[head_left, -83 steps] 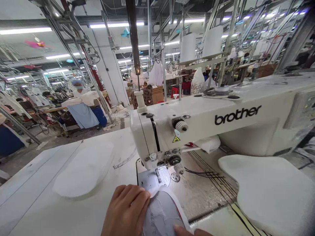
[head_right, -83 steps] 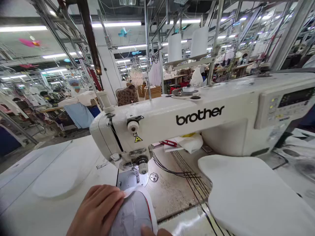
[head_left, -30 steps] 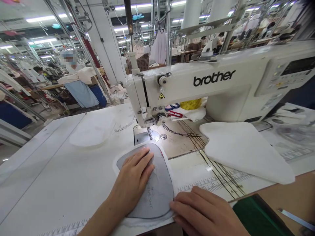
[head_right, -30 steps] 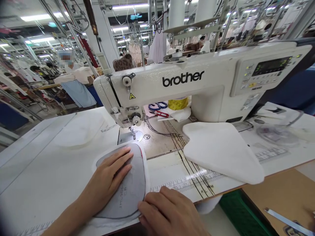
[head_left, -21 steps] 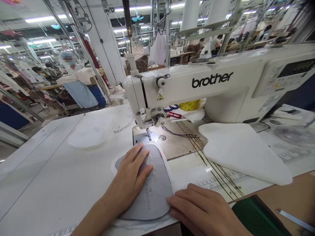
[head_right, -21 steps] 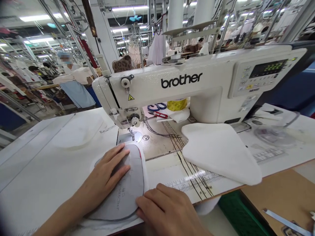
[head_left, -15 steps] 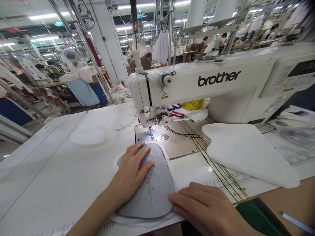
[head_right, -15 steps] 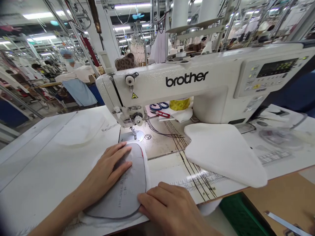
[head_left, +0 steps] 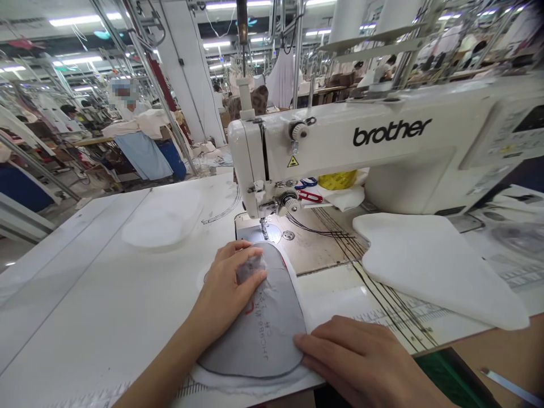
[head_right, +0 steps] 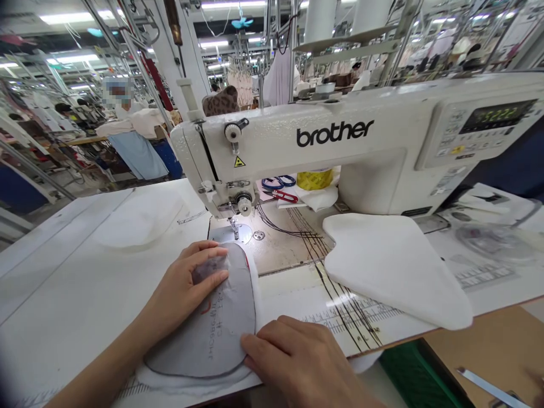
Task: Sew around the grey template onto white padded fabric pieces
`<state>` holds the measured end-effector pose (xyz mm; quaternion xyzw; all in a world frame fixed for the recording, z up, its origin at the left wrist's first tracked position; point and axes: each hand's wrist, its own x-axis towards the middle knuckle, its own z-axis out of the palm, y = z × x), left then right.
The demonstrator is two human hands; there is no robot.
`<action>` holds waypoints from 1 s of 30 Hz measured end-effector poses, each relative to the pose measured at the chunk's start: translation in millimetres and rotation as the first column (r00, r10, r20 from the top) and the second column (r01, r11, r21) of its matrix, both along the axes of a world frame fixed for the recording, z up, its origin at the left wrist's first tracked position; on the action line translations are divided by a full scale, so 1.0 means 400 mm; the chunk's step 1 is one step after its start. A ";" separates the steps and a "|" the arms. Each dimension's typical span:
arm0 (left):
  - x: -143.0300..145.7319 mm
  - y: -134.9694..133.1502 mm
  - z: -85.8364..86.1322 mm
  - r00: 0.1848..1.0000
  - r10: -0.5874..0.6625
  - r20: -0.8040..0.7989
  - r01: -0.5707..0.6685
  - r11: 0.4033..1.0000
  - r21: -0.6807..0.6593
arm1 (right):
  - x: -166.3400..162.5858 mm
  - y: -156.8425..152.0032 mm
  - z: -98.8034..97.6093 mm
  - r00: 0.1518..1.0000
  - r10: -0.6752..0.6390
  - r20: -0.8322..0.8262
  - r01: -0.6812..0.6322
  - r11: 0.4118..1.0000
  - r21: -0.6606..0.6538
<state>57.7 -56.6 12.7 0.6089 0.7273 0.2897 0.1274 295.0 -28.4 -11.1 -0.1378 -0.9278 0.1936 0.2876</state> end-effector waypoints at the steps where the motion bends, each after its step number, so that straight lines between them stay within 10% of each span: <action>1: 0.000 0.000 0.000 1.000 0.001 -0.013 -0.001 1.000 -0.008 | 0.000 0.002 0.002 1.000 0.008 0.015 -0.008 1.000 0.011; 30: 0.026 -0.009 -0.033 0.925 -0.052 -0.376 0.121 0.979 0.164 | -0.025 0.007 0.097 0.863 0.057 0.502 -0.111 0.991 0.078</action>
